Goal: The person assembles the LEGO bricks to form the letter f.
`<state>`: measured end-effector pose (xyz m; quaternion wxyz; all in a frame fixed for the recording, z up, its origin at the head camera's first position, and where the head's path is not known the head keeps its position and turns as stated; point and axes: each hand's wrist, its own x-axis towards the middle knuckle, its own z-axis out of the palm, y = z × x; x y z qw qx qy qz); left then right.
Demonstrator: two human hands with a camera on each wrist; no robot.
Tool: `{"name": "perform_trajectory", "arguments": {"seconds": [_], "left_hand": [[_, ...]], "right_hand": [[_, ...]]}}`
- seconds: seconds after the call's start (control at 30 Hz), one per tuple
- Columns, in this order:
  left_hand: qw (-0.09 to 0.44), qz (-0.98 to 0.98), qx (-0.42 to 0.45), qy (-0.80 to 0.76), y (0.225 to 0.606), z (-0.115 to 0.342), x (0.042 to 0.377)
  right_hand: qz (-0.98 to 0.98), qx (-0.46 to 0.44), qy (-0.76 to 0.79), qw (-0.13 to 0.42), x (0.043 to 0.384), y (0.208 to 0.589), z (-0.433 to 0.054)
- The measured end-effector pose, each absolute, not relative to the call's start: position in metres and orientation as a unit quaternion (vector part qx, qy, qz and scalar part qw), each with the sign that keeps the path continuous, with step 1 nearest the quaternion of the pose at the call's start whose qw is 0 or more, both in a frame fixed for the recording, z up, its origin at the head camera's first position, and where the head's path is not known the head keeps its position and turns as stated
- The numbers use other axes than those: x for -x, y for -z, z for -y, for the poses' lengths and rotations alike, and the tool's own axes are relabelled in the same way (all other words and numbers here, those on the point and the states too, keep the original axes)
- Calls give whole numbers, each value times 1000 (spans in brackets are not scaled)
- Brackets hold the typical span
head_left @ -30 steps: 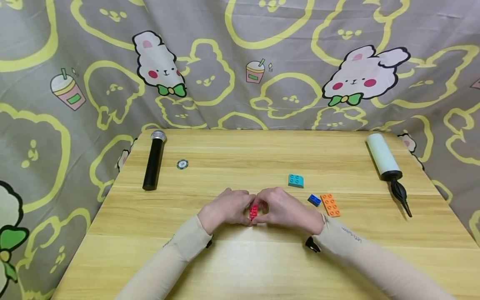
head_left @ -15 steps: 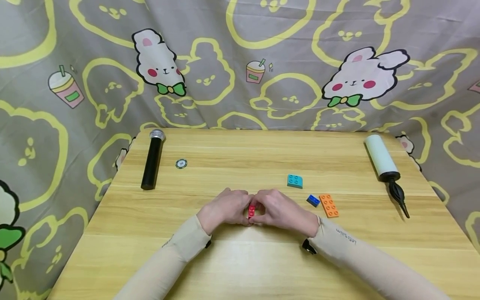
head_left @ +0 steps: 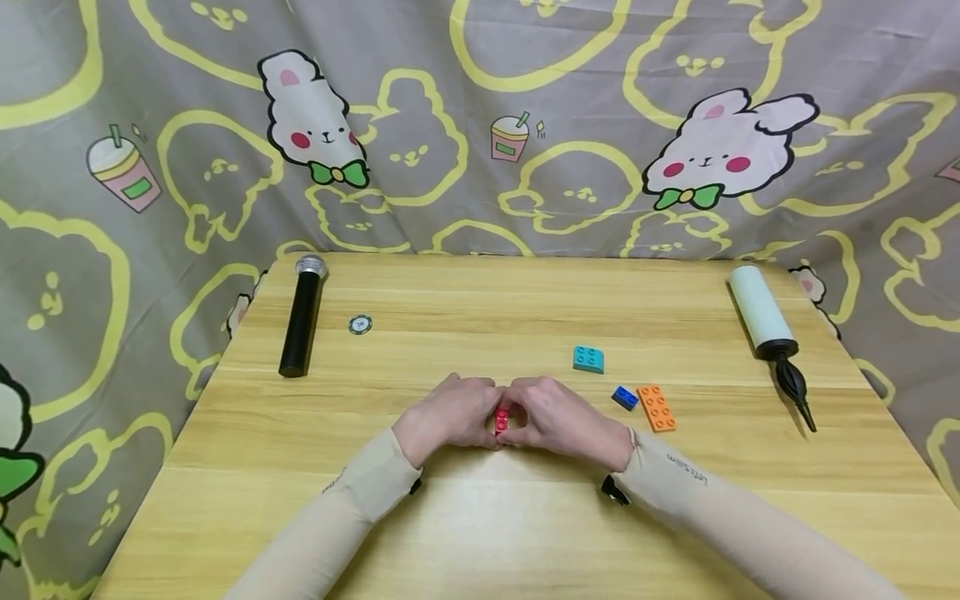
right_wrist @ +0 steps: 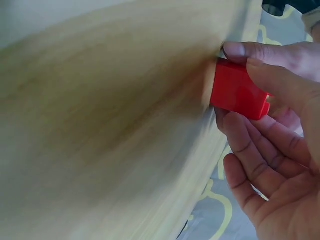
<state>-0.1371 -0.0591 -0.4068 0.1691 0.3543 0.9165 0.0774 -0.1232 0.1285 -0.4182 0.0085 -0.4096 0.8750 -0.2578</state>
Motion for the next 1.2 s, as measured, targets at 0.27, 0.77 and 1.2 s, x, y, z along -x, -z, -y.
{"name": "perform_trajectory", "arguments": {"seconds": [0.27,0.77,1.2], "left_hand": [[171,-916,-354,-78,405,59,136],[180,-919,-346,-57,404,58,136],[180,-919,-344,-63,403,58,134]], "right_hand": [[-884,395,249,-6,119,420,-129],[-918,344,199,-6,142,394,-175],[-970,185,158,17,168,398,-242]]}}
